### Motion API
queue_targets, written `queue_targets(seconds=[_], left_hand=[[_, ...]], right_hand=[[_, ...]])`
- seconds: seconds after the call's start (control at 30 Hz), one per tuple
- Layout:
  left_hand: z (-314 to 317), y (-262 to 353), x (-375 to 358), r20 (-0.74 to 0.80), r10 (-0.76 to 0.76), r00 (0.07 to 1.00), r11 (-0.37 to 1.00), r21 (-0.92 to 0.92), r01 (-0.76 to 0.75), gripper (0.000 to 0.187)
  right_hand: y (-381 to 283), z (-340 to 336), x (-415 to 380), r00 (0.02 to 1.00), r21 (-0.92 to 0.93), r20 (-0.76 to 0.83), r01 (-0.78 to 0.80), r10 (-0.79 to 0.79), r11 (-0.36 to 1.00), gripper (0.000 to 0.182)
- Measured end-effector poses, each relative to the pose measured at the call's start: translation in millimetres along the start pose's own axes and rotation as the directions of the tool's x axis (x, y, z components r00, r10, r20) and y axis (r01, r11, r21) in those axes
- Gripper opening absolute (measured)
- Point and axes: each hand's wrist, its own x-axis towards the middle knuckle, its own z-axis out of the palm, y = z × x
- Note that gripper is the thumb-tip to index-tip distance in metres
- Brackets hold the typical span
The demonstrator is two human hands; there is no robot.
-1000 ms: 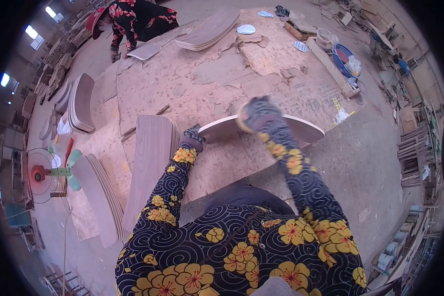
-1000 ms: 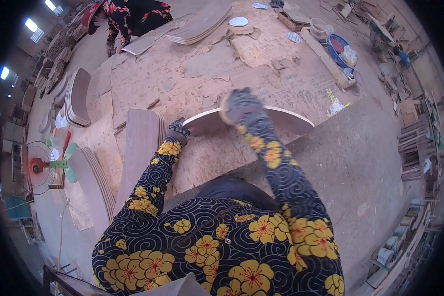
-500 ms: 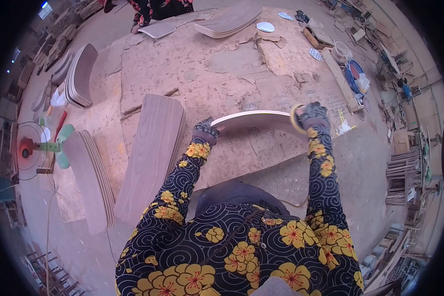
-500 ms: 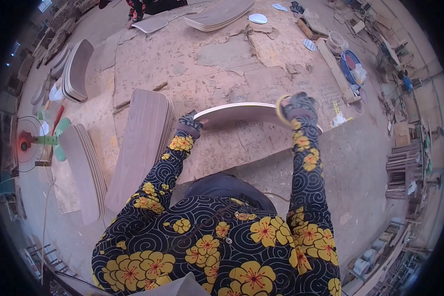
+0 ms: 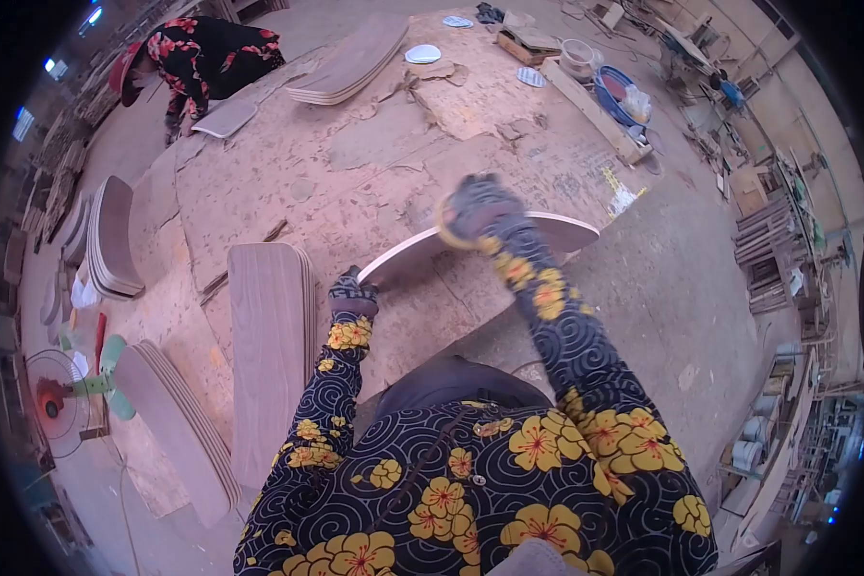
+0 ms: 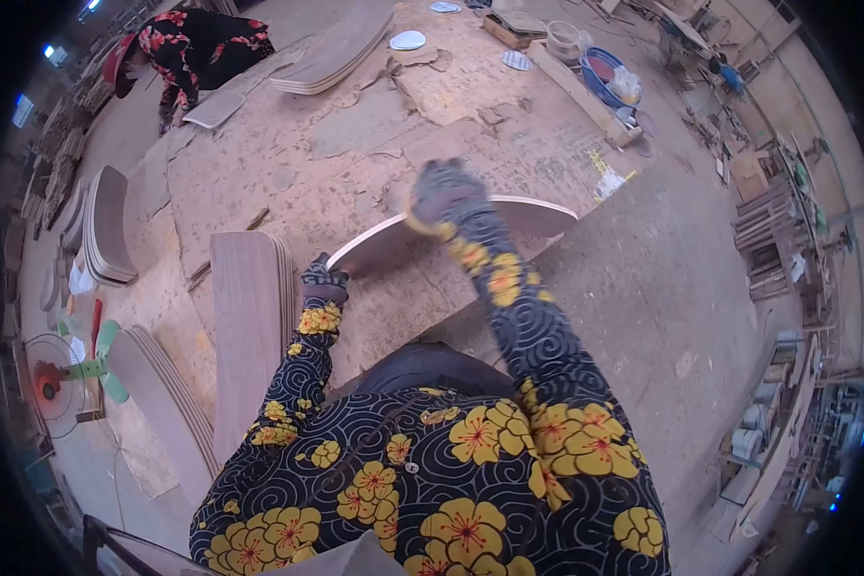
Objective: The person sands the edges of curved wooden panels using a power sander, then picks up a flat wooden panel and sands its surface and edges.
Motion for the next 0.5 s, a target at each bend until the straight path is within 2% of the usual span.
queue_targets(seconds=[0.03,0.07,0.13,0.2,0.3,0.33,0.4,0.43,0.47,0.5], left_hand=[[-1,2,3,-0.012,-0.02,1.0,0.999,-0.036,0.02,0.04],[-1,1,5,-0.024,0.004,1.0,1.0,0.006,-0.004,0.043],[-2,2,4,-0.024,0.031,0.999,0.999,0.026,-0.03,0.044],[-4,3,5,-0.005,0.046,0.999,0.997,0.055,-0.046,0.046],[-9,3,3,0.0,0.141,0.99,0.981,0.136,-0.139,0.047],[-18,8,9,0.099,0.137,0.986,0.959,0.236,-0.157,0.049],[-33,24,28,0.247,0.261,0.933,0.885,0.325,-0.334,0.049],[-42,37,37,0.329,0.308,0.893,0.834,0.358,-0.42,0.049],[-59,84,45,0.469,0.158,0.869,0.821,0.428,-0.379,0.052],[-48,102,57,0.512,0.159,0.844,0.783,0.456,-0.424,0.052]], right_hand=[[34,0,1,0.989,-0.04,-0.015,-0.148,0.148,0.988,0.063],[64,-2,-3,0.957,-0.077,-0.039,-0.29,0.288,0.954,0.064],[106,-29,-31,0.88,-0.036,-0.028,-0.474,0.473,0.88,0.067],[142,-38,-46,0.787,0.01,0.002,-0.617,0.617,0.787,0.07],[154,-34,-55,0.726,0.1,0.019,-0.685,0.687,0.721,0.068],[150,-27,-51,0.786,0.089,-0.044,-0.611,0.616,0.786,0.065],[122,-5,-28,0.877,0.039,-0.164,-0.452,0.452,0.891,0.059],[98,-8,-20,0.907,0.037,-0.12,-0.403,0.404,0.914,0.057],[67,-17,-19,0.922,0.074,-0.094,-0.37,0.375,0.926,0.056],[36,-25,-17,0.936,0.113,-0.067,-0.337,0.346,0.935,0.055]])
